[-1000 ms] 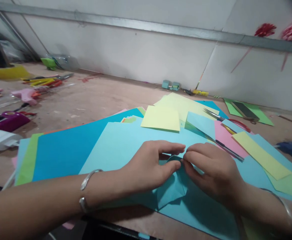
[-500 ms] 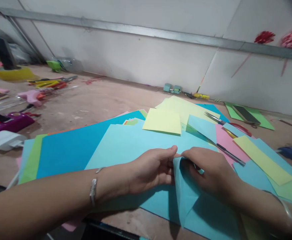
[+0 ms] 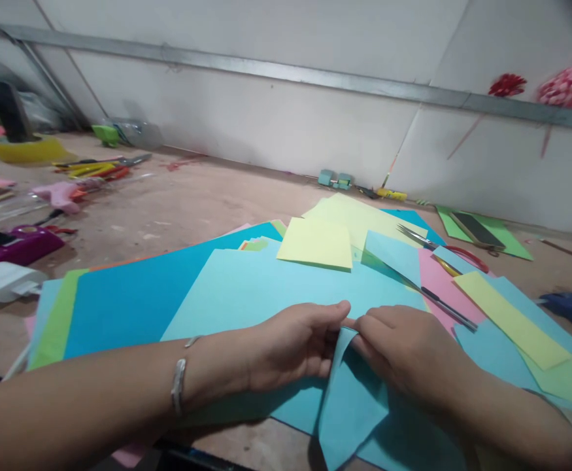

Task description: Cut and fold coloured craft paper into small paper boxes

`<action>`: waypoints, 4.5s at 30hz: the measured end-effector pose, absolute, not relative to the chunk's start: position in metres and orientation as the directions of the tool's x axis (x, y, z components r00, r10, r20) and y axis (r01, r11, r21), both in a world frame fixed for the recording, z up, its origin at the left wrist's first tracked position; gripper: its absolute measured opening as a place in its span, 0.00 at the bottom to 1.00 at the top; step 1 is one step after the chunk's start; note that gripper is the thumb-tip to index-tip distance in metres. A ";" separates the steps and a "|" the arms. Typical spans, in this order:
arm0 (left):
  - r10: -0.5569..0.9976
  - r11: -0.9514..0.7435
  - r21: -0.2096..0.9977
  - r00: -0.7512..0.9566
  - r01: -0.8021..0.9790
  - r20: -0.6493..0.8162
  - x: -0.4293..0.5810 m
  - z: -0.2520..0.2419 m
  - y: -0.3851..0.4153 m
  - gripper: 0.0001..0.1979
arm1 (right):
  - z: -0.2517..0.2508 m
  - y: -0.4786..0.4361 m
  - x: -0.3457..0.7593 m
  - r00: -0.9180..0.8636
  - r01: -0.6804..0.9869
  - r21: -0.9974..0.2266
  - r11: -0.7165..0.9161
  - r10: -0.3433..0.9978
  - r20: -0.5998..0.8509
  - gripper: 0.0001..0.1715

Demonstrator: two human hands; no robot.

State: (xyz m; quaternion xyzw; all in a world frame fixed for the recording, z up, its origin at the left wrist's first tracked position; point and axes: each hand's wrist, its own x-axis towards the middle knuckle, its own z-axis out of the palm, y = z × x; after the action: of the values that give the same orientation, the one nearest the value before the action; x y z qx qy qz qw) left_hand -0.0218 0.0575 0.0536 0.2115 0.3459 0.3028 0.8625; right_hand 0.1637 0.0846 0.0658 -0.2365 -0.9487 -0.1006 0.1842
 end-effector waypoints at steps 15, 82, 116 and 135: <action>0.923 0.225 0.958 0.352 -0.176 -0.152 -0.020 0.057 0.064 0.14 | 0.077 0.101 0.153 -0.497 0.421 -0.907 0.012 0.839 -0.220 0.05; 0.915 -0.403 0.749 0.253 0.526 0.314 -0.028 0.054 0.057 0.11 | 0.060 0.088 0.153 -0.524 0.488 -0.624 0.610 0.776 0.350 0.02; 0.981 -0.118 0.951 0.179 0.285 0.069 -0.023 0.052 0.061 0.07 | 0.050 0.107 0.156 -0.391 0.447 -0.736 0.509 0.851 0.351 0.05; 0.964 0.227 0.948 0.186 -0.222 -0.188 -0.022 0.053 0.067 0.13 | 0.056 0.102 0.159 -0.431 0.282 -0.696 0.660 0.735 0.523 0.08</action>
State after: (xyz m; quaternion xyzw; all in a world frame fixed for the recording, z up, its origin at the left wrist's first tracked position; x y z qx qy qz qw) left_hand -0.0215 0.0674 0.0531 0.4190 0.4431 0.4590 0.6460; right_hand 0.1591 0.1020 0.0558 -0.3166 -0.8037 0.2637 0.4293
